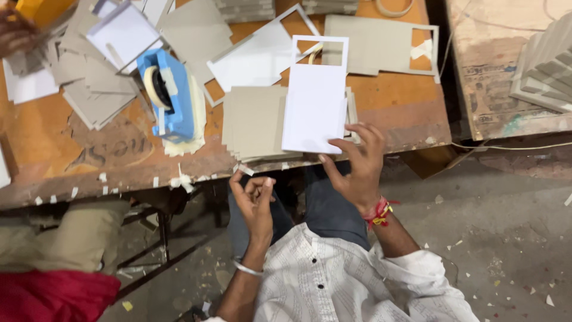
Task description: The person assembles small paper frames by applying adhesive strips to the edges of rectangular cardboard pieces and pressing them together. They repeatedly pick up frames, apply tape, and stack completed units on the table.
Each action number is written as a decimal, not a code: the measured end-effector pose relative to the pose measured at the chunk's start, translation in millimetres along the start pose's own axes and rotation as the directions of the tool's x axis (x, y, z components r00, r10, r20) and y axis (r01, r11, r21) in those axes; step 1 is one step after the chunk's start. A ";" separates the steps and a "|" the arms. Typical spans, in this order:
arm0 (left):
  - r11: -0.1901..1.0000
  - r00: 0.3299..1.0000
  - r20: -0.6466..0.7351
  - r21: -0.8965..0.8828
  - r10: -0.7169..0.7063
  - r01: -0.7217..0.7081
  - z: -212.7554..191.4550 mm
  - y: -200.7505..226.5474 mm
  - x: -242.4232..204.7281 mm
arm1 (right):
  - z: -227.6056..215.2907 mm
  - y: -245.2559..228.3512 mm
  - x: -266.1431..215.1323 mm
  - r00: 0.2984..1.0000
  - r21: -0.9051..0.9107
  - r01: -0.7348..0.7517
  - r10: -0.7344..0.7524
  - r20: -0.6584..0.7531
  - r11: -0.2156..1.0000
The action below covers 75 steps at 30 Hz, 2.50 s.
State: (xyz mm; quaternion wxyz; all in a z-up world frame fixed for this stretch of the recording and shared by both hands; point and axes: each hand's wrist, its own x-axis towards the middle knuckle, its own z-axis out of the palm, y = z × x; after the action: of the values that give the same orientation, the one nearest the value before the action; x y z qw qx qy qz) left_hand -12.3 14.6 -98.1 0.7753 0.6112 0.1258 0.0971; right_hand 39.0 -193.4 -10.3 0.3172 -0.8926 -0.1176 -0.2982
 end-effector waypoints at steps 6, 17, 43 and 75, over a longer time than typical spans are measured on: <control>0.998 1.000 -0.015 0.062 0.014 -0.013 20.5 32.7 8.6 | 15.3 -16.4 23.7 0.963 0.069 0.026 -0.044 0.266 0.997; 0.896 0.898 0.070 0.073 0.434 -0.438 54.2 102.2 34.1 | 44.5 -41.1 0.8 0.976 0.560 -0.186 0.085 0.202 0.808; 0.835 0.851 0.154 0.173 0.501 -0.523 67.7 75.8 19.0 | 32.5 -24.2 -6.7 0.999 0.568 -0.038 0.035 0.017 0.822; 0.995 0.983 0.159 0.050 -0.087 0.080 63.0 67.0 11.3 | 17.2 -16.2 0.6 0.990 0.613 -0.082 -0.008 0.142 0.786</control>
State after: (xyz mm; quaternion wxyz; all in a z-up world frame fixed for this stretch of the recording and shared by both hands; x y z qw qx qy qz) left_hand 18.4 -24.5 -19.8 0.7728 0.6280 0.0905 0.0119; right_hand 41.0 -170.0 -12.6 0.5884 -0.7603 -0.2124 -0.1750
